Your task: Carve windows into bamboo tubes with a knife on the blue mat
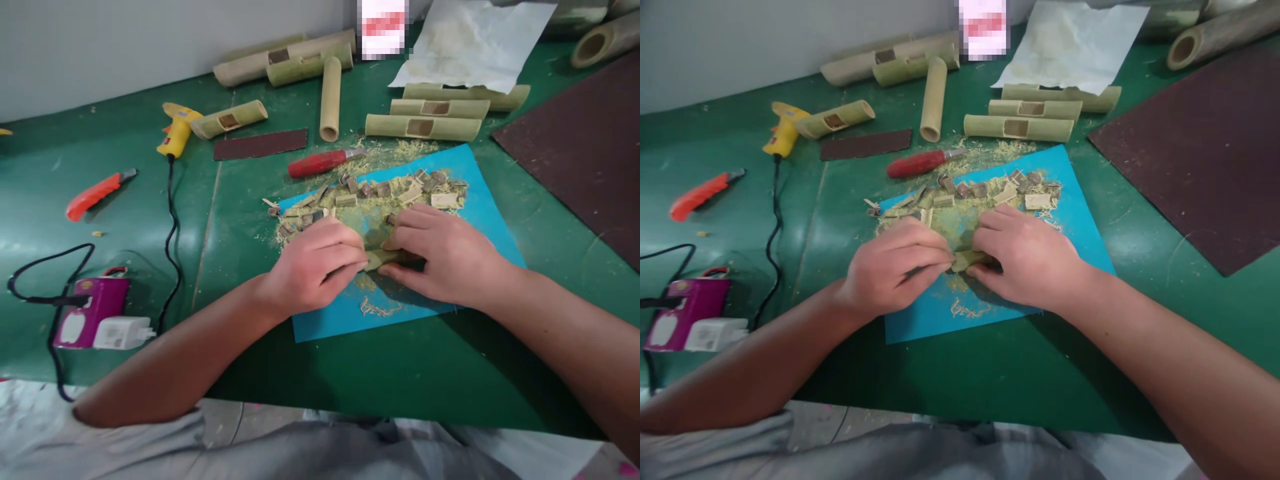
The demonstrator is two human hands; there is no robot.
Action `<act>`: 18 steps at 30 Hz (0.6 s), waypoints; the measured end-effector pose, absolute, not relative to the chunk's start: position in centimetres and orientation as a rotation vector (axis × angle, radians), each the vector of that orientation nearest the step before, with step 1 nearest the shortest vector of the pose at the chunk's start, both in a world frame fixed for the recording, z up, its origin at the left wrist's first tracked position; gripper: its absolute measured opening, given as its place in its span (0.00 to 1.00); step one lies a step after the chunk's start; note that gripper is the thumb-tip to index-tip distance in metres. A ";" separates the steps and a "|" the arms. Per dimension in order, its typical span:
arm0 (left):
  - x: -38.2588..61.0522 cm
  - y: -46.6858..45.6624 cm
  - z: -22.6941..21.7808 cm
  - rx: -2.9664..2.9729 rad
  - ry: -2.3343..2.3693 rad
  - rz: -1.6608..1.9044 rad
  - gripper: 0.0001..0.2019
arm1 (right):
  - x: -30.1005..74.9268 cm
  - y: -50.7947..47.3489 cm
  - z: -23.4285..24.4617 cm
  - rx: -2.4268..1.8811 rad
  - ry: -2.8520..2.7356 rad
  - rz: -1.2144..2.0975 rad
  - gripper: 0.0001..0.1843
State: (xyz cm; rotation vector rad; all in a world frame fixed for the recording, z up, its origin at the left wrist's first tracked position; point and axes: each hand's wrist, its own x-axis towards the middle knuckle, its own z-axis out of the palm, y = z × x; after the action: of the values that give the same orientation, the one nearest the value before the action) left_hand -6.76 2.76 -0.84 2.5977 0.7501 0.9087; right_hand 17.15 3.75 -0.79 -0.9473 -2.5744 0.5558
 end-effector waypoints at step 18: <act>-7.0 2.8 -1.0 2.752 0.655 0.919 0.03 | 17.2 3.9 -0.6 -0.960 -2.583 0.595 0.13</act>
State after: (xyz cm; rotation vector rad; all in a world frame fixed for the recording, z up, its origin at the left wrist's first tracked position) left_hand -6.96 2.78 -1.01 2.7519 0.6546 0.9193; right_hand 17.19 3.92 -0.59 -0.9604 -2.5834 0.5949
